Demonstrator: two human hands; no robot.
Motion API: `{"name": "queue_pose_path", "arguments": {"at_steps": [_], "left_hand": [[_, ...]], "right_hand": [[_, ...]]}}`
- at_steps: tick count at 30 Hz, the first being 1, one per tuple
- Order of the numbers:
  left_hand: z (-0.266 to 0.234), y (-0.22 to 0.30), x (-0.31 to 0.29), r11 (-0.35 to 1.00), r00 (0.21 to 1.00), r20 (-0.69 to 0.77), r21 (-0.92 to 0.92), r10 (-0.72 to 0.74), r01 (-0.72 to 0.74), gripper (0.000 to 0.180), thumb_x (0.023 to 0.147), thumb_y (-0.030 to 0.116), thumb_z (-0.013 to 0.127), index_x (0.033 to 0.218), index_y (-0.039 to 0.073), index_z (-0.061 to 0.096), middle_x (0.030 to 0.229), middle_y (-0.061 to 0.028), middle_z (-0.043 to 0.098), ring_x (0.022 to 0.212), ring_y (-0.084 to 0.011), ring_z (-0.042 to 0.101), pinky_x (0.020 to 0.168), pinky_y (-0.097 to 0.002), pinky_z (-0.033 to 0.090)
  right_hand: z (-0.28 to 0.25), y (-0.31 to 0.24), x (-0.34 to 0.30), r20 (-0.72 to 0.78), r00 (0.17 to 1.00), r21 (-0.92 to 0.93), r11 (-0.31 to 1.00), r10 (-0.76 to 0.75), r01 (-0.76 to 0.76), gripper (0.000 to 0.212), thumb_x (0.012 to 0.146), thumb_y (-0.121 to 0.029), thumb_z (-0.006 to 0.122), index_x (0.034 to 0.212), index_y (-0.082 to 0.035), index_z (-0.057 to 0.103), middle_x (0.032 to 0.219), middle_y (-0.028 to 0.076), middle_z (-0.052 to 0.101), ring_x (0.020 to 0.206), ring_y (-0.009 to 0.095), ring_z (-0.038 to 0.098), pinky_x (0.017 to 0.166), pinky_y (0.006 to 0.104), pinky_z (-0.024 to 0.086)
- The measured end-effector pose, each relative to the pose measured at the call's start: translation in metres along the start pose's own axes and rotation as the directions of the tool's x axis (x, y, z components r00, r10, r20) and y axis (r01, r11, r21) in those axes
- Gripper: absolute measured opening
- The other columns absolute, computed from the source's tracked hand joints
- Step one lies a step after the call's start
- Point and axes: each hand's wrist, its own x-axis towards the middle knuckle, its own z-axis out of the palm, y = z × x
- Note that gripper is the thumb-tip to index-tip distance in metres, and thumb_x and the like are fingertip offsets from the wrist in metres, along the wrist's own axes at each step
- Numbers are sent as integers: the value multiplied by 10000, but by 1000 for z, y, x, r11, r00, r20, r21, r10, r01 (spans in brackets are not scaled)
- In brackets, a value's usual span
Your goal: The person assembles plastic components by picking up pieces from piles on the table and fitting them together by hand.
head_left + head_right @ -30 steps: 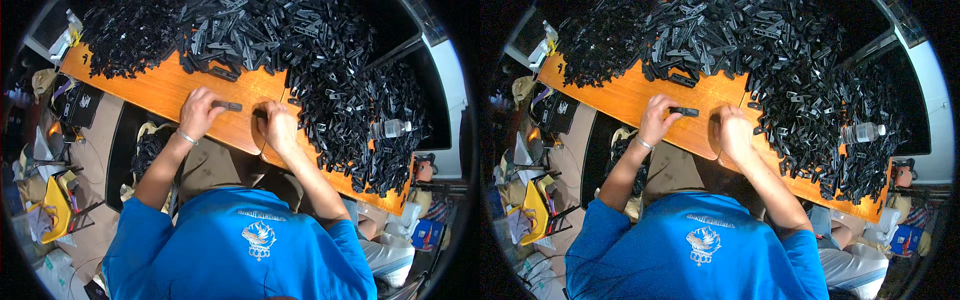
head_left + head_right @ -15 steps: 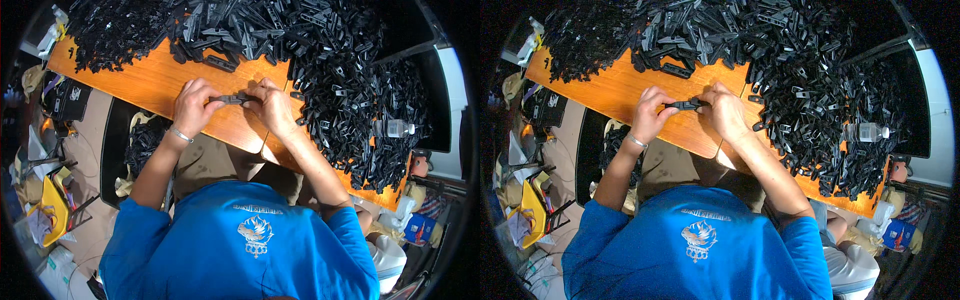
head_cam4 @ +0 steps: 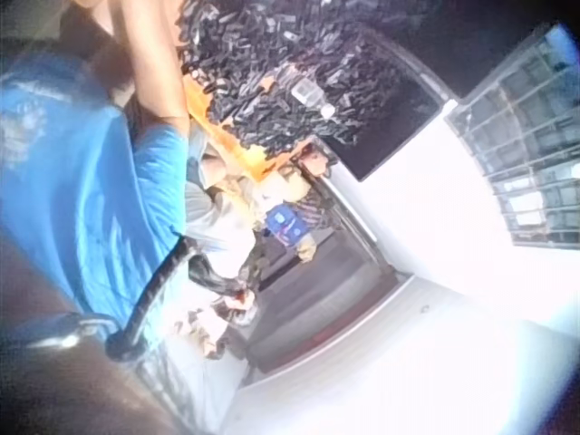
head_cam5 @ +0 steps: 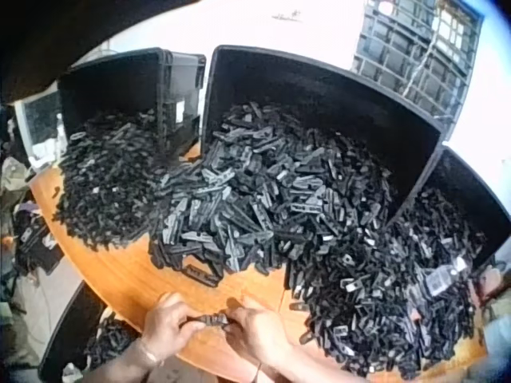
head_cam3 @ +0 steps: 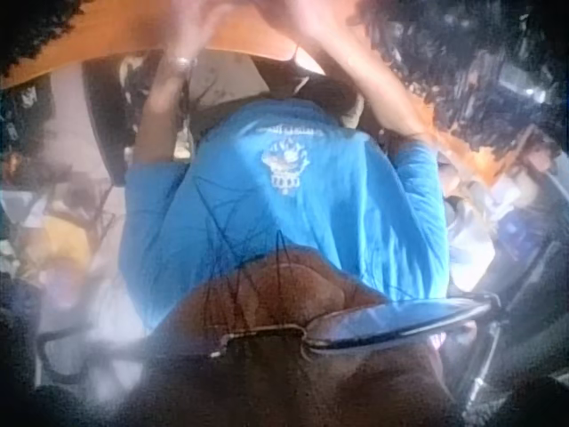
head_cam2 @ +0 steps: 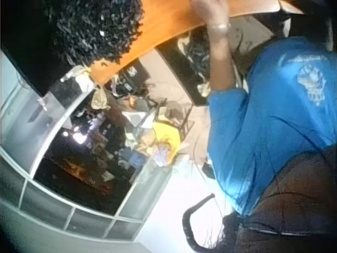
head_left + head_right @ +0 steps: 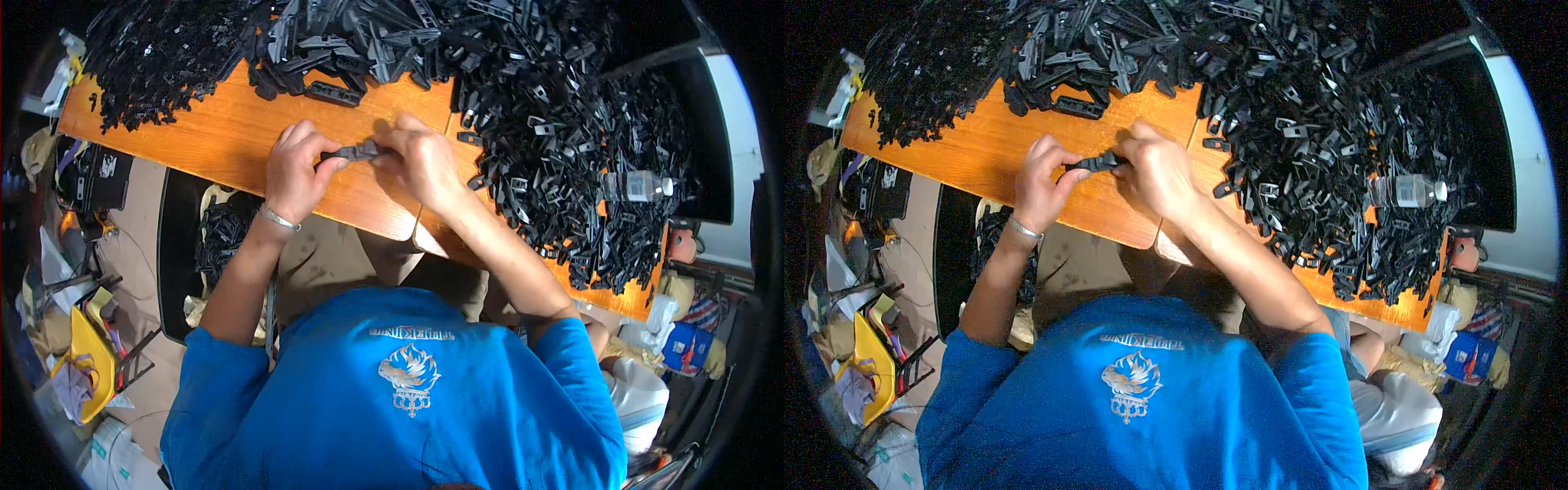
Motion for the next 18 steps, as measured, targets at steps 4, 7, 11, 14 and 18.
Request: {"name": "queue_pose_path", "arguments": {"at_steps": [4, 7, 11, 14, 18], "left_hand": [[4, -1, 5, 1000, 999, -51, -11, 13, -13, 231, 801, 70, 900, 935, 17, 719, 927, -132, 635, 931, -352, 642, 808, -440, 518], [2, -2, 6, 999, 999, -35, -14, 39, -40, 212, 815, 62, 886, 935, 0, 723, 930, -138, 643, 917, -350, 643, 801, -426, 520], [-22, -7, -6, 999, 998, 38, -20, 48, -47, 215, 819, 54, 883, 953, -15, 729, 931, -135, 643, 884, -332, 649, 778, -410, 518], [-92, -15, -27, 992, 909, 405, -39, -97, 123, 199, 855, -40, 828, 1042, -13, 767, 941, -84, 671, 886, -234, 676, 809, -354, 541], [-145, -39, -43, 854, 817, 408, -148, -408, 500, 288, 971, -56, 745, 1257, -19, 752, 1016, -41, 709, 933, -115, 663, 887, -273, 548]], "right_hand": [[15, 20, 39, 58, 996, -102, 992, -63, 69, 278, 762, -85, 894, 1031, -84, 823, 988, 128, 701, 919, 381, 734, 771, 467, 594], [21, 21, 41, 141, 963, 52, 973, -231, 226, 268, 767, -98, 894, 1028, -95, 833, 1026, 129, 724, 954, 379, 736, 801, 470, 595], [28, 13, 14, 127, 970, 147, 971, -208, 189, 269, 797, -159, 902, 1058, -130, 842, 1076, 118, 742, 1010, 362, 737, 823, 472, 597], [-4, 14, -20, 168, 974, 24, 988, -153, 151, 284, 843, -184, 863, 1118, -131, 818, 1090, 110, 741, 1003, 358, 745, 827, 460, 611], [-68, 40, -44, 51, 997, -352, 935, 62, -40, 169, 899, -146, 755, 1058, -93, 781, 1087, 138, 732, 1015, 324, 757, 837, 441, 630]]}}
